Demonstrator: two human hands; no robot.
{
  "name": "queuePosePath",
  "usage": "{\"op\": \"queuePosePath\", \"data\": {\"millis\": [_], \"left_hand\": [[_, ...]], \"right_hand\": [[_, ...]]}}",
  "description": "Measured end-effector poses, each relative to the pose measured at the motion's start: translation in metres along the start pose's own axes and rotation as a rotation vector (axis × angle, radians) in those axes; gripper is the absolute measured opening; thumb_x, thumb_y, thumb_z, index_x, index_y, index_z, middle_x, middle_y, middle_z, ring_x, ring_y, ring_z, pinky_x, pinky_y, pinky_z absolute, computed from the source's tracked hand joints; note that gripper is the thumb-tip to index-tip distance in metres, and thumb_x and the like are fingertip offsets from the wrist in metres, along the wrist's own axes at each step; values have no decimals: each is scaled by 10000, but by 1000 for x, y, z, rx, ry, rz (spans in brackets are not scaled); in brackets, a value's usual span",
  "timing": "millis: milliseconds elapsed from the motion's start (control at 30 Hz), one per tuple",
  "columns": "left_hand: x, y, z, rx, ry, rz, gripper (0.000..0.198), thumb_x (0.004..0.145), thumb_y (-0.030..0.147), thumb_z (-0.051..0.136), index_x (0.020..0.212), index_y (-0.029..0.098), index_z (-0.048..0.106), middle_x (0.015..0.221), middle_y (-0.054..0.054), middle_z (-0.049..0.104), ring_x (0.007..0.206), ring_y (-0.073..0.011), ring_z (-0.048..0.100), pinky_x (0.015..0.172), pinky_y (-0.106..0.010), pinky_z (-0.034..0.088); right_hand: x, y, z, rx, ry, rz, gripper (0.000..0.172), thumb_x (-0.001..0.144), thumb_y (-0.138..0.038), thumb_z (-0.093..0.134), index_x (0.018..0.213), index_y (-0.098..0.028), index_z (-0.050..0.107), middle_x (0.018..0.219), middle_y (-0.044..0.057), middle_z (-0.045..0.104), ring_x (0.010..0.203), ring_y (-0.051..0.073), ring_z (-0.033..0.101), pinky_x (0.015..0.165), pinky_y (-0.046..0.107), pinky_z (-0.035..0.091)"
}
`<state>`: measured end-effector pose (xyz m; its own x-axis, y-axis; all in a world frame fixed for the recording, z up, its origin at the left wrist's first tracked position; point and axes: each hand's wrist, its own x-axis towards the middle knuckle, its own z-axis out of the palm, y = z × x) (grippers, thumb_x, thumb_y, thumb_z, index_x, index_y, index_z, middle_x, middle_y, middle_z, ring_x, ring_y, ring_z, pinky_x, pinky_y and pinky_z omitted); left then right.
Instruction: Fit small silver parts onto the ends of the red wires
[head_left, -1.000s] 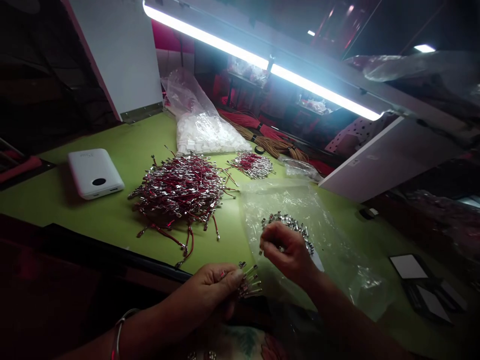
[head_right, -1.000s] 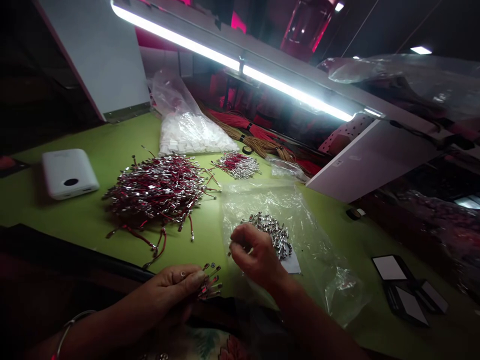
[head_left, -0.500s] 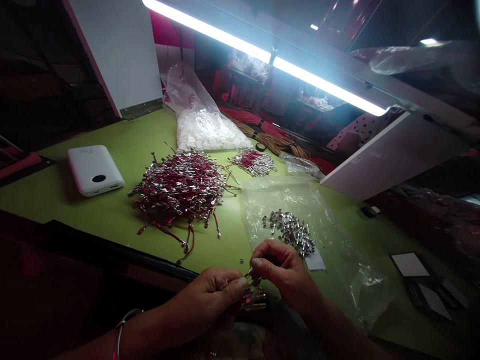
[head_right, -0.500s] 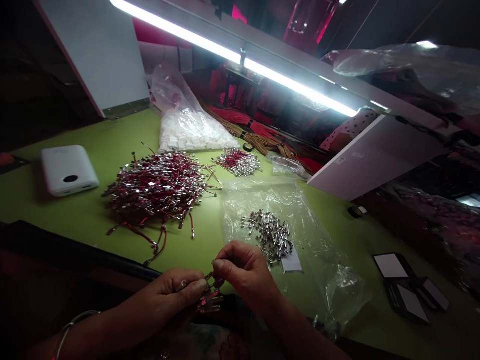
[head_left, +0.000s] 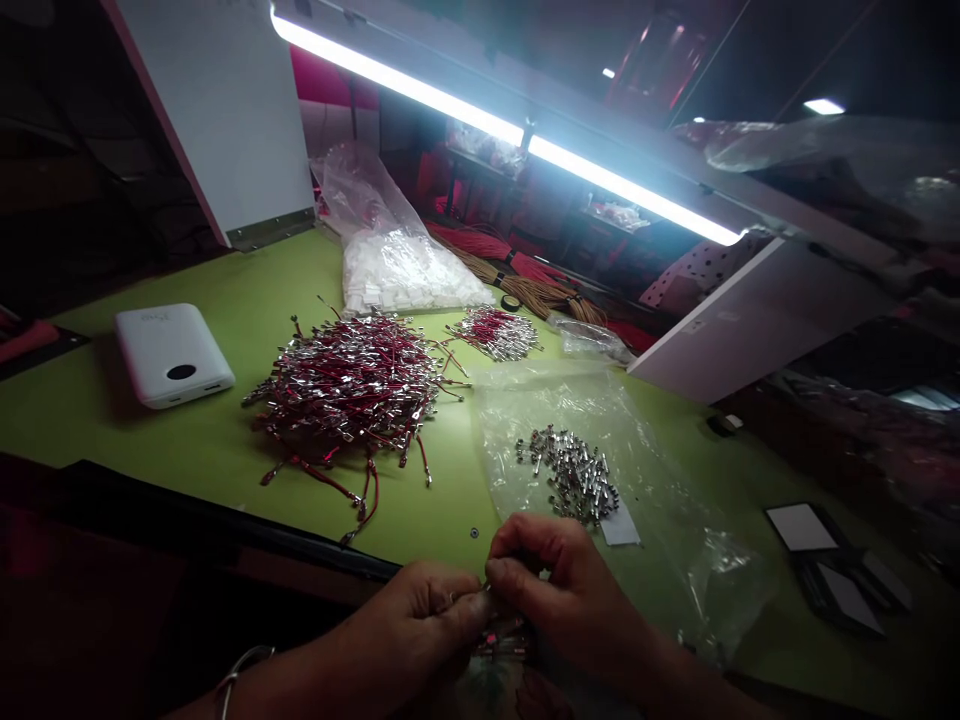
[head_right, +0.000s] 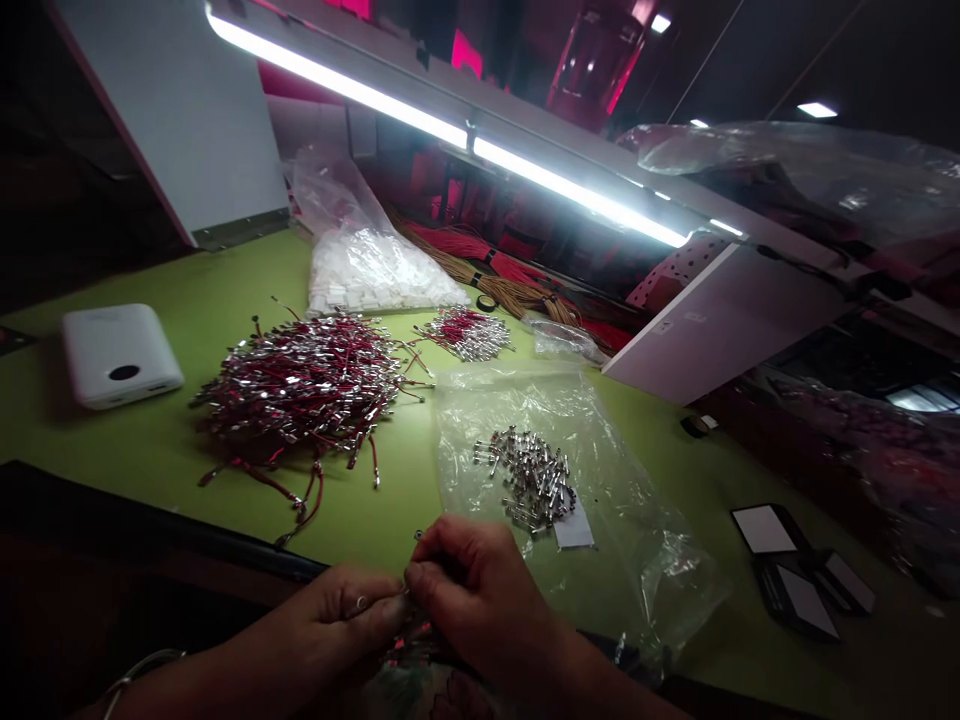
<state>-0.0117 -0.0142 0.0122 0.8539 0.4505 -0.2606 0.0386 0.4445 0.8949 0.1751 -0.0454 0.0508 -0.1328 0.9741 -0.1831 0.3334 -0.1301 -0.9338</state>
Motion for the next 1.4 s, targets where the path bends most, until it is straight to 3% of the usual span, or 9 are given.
{"op": "queuePosePath", "data": {"millis": [100, 200, 367, 533, 733, 900, 967, 1167, 1400], "left_hand": [[3, 5, -5, 39, 57, -13, 494, 907, 644, 487, 716, 188, 485, 572, 71, 342, 528, -95, 232, 490, -250, 181], [2, 10, -7, 25, 92, -8, 402, 895, 551, 561, 749, 178, 524, 602, 64, 382, 552, -99, 286, 511, -239, 215], [-1, 16, -6, -62, 93, -64, 111, 779, 262, 600, 817, 159, 603, 660, 43, 465, 587, -103, 343, 542, -227, 264], [-3, 19, -7, -39, 131, -117, 334, 890, 471, 523, 741, 173, 551, 622, 42, 443, 547, -104, 301, 497, -234, 220], [-4, 22, -11, 139, 56, -123, 535, 930, 649, 417, 712, 175, 539, 665, 21, 476, 591, -119, 353, 546, -239, 283], [-1, 19, -8, 94, -13, -119, 518, 927, 663, 418, 722, 191, 483, 639, 40, 438, 556, -112, 309, 515, -251, 247], [-1, 18, -6, 66, -28, -104, 509, 933, 658, 414, 725, 195, 457, 633, 52, 398, 555, -108, 268, 507, -257, 215], [-1, 12, -8, 127, -37, -73, 473, 948, 627, 416, 753, 197, 446, 690, 45, 332, 624, -125, 249, 539, -265, 230], [-5, 7, -7, 214, -51, -115, 507, 953, 649, 354, 794, 183, 475, 749, 28, 351, 679, -134, 279, 562, -255, 260]], "right_hand": [[18, 6, -23, -290, 40, -27, 167, 928, -328, 589, 919, -178, 662, 760, 9, 687, 678, 141, 637, 609, 225, 485], [44, 18, -44, -907, 314, 9, 122, 933, -286, 589, 952, -180, 645, 831, 45, 715, 744, 182, 661, 686, 266, 468], [71, 35, -49, -1094, 333, 81, 83, 863, -101, 568, 876, -144, 638, 782, 128, 711, 724, 236, 669, 636, 283, 409], [69, 38, -56, -965, 342, 70, 189, 768, -50, 579, 901, -139, 680, 720, 94, 703, 696, 233, 663, 644, 295, 421], [52, 31, -47, -517, 258, -14, 140, 854, -267, 548, 820, -179, 651, 730, 20, 696, 639, 157, 651, 593, 259, 504], [38, 10, -11, 272, 59, -5, 150, 765, -304, 725, 804, -185, 642, 650, -29, 638, 530, 101, 576, 512, 219, 477], [34, 4, -1, 401, 6, 14, 154, 730, -272, 774, 831, -180, 702, 666, -22, 656, 550, 94, 572, 519, 209, 463], [29, 4, 3, 295, -45, 3, 71, 759, -226, 743, 740, -163, 717, 637, -19, 655, 569, 91, 553, 552, 204, 440], [16, -4, -1, -178, -39, -218, 95, 805, -142, 669, 720, -167, 703, 646, -16, 660, 602, 107, 574, 582, 211, 431]]}}
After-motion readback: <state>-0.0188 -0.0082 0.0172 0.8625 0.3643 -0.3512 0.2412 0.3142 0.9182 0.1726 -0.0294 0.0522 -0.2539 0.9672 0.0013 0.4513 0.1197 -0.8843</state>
